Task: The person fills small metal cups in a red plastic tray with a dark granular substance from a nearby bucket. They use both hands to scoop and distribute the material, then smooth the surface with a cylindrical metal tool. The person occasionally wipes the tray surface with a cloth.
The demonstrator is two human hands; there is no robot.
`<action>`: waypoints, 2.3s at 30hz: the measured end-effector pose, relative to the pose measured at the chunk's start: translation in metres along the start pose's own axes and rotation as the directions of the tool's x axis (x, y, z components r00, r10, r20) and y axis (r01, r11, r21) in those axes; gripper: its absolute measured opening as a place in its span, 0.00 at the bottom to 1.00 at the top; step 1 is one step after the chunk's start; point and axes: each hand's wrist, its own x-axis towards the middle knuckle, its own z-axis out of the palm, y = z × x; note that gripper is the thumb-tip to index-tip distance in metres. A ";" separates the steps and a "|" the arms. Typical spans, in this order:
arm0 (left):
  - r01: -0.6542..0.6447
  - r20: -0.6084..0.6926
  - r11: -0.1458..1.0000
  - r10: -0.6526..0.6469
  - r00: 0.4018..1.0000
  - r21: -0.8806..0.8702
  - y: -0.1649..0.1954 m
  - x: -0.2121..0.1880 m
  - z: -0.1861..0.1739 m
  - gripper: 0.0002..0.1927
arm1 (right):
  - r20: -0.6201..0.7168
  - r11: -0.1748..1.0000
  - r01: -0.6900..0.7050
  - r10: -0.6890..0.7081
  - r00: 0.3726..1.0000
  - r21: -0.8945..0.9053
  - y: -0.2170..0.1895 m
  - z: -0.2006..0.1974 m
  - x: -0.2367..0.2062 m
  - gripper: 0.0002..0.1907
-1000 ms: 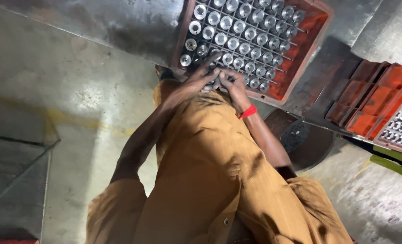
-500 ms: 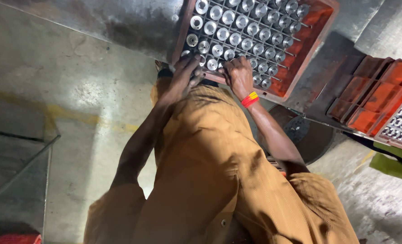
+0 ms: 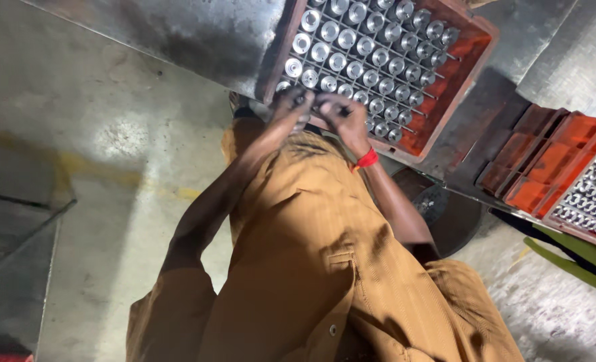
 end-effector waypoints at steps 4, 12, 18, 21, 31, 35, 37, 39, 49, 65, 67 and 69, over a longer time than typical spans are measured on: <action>-0.016 0.069 0.862 0.059 0.996 -0.507 0.002 0.006 -0.024 0.10 | -0.053 0.802 0.226 -0.304 0.951 -0.554 0.001 -0.011 0.015 0.10; -0.151 0.026 0.951 0.164 0.986 -0.270 0.013 -0.003 -0.024 0.11 | 0.135 0.536 0.301 -0.327 0.935 -0.789 -0.013 -0.002 0.030 0.10; -0.188 0.113 0.975 0.175 0.978 0.120 0.022 -0.005 -0.011 0.20 | -0.043 0.941 0.205 -0.224 0.974 -0.268 -0.006 0.003 0.008 0.24; -0.103 0.170 0.973 0.068 0.983 0.206 0.017 0.001 -0.003 0.21 | 0.057 0.995 0.094 -0.095 0.994 0.016 0.004 0.016 0.001 0.19; -0.047 0.056 0.930 0.073 0.996 -0.366 0.006 -0.002 -0.028 0.08 | 0.277 0.687 0.477 -0.390 0.878 -0.548 0.009 -0.020 0.004 0.10; -0.083 0.001 0.976 0.085 0.996 -0.201 0.007 -0.011 -0.021 0.09 | 0.425 0.554 0.557 -0.360 0.830 -0.619 0.006 -0.018 0.011 0.10; -0.082 -0.008 0.983 0.081 0.997 -0.164 0.008 -0.014 -0.019 0.10 | 0.455 0.507 0.562 -0.330 0.827 -0.654 0.003 -0.012 0.014 0.15; -0.096 -0.008 0.987 0.096 0.995 -0.130 0.009 -0.015 -0.019 0.10 | 0.453 0.499 0.534 -0.285 0.845 -0.683 -0.001 -0.006 0.015 0.13; -0.173 0.047 0.973 0.168 0.985 0.151 0.005 -0.003 -0.008 0.20 | 0.181 0.973 0.230 -0.230 0.956 0.020 -0.013 0.000 0.006 0.27; -0.151 -0.191 0.978 0.123 0.974 -0.140 0.038 -0.055 -0.032 0.12 | 0.332 0.543 0.534 -0.429 0.840 -0.649 -0.018 0.016 0.053 0.17; -0.151 -0.238 0.979 0.115 0.964 -0.139 0.036 -0.055 -0.027 0.12 | 0.339 0.527 0.556 -0.455 0.824 -0.643 -0.013 0.019 0.056 0.13; -0.150 -0.299 0.981 0.108 0.948 -0.123 0.033 -0.052 -0.022 0.13 | 0.331 0.524 0.552 -0.458 0.825 -0.649 -0.008 0.022 0.059 0.13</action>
